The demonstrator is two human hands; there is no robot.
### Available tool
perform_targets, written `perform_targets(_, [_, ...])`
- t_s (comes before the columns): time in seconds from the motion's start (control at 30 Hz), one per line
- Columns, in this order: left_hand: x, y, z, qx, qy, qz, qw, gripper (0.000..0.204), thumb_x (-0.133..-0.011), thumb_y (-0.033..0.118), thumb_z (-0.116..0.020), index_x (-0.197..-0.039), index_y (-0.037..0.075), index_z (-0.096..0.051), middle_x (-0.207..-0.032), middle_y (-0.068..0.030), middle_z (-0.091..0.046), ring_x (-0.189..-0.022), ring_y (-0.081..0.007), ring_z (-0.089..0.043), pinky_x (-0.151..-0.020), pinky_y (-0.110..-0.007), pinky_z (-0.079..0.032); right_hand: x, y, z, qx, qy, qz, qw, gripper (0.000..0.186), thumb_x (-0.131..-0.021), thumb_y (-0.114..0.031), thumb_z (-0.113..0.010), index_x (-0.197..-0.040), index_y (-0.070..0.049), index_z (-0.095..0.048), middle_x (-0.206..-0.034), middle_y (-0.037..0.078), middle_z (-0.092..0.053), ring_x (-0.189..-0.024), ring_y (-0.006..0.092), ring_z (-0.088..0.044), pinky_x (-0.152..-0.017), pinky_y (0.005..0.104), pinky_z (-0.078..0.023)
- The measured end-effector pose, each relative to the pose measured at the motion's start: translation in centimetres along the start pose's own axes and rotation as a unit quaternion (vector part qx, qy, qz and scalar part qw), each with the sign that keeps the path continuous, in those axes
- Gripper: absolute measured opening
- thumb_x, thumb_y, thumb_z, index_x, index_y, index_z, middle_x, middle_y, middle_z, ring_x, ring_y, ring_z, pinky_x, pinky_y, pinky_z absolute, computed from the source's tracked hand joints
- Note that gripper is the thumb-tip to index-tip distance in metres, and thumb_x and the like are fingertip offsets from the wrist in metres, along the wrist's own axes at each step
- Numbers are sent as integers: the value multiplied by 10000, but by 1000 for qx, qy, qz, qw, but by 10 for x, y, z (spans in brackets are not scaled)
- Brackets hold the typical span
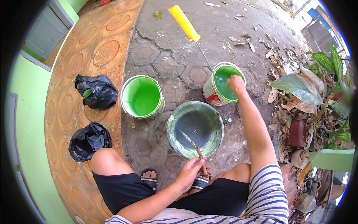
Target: The person sits on the floor and mixes a grey liquid in a bucket using a stick. They then pour the mixture into a paint tray and carry the bucket and tray into a room. Finally, they use a brush to apply the paint to a door frame.
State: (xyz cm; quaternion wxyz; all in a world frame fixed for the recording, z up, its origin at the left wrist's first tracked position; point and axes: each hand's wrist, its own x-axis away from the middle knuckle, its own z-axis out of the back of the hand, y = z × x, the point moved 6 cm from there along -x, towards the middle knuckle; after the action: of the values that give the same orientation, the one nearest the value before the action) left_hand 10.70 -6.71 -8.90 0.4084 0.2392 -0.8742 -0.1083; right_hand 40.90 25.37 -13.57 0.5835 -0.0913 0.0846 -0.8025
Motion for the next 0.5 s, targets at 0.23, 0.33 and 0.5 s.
perform_targets(0.23, [1,-1,-10,-13,-22,6,1000,349,-1036,208,-462,-1284,-38,-479,-989,-145,-634,-887,-237,-665,-832,-358,-547,-14,33,50,-54,45,51,996,250,-832,-229,-642,-896,7,-695,-833,253,-683,-846,392,-683,-793,464,-536])
perform_targets(0.33, [4,-4,0,-12,-14,-2,1000,345,-1035,204,-464,-1282,-36,-484,-988,-145,-634,-880,-230,-663,-820,-348,-550,4,-2,89,-59,104,42,992,267,-874,-249,-633,-832,6,-701,-764,261,-664,-764,386,-684,-749,439,-536])
perform_targets(0.5, [5,2,-7,-4,-29,1,1000,347,-1031,213,-484,-1282,-26,-491,-986,-138,-634,-865,-205,-656,-799,-323,-548,3,22,136,-90,145,16,985,293,-900,-280,-619,-1008,-19,-695,-983,181,-703,-853,327,-694,-774,406,-543])
